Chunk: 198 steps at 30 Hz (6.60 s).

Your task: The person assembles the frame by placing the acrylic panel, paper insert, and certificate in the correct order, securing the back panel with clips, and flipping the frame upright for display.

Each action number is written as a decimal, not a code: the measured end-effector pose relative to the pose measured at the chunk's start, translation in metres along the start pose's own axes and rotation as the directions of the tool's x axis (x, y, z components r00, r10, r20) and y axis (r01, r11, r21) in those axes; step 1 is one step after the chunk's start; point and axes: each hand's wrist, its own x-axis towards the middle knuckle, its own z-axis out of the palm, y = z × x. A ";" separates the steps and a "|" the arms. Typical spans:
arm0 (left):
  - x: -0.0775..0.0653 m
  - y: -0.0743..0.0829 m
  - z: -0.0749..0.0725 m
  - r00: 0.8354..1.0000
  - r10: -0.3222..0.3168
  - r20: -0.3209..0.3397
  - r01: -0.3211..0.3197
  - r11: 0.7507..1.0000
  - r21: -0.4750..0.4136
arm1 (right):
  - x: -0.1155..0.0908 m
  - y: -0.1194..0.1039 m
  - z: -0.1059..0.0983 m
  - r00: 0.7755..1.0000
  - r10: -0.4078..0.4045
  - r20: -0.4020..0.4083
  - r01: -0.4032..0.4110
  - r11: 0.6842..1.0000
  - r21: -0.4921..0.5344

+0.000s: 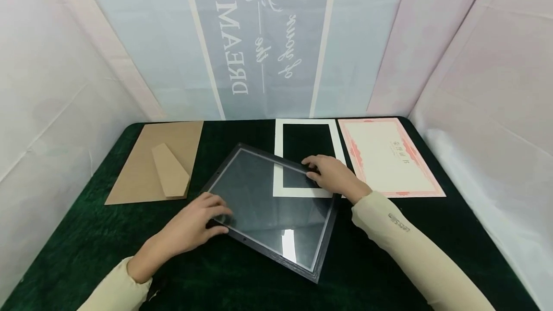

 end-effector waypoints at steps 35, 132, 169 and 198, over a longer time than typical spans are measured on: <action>0.024 -0.037 0.004 0.998 0.021 -0.067 -0.022 1.000 -0.016 | -0.006 0.003 0.004 0.999 0.034 0.013 -0.034 0.999 0.000; 0.030 -0.044 0.000 0.845 -0.530 0.071 0.528 0.805 -0.272 | -0.007 0.071 -0.012 0.833 0.539 0.124 -0.520 0.686 0.509; 0.054 -0.030 0.004 0.850 -0.526 0.037 0.515 0.812 -0.276 | -0.077 0.142 -0.057 0.713 0.701 -0.031 -0.544 0.581 0.605; 0.080 -0.020 0.009 0.875 -0.480 0.056 0.473 0.827 -0.303 | -0.060 0.093 -0.027 0.840 0.542 0.035 -0.419 0.606 0.676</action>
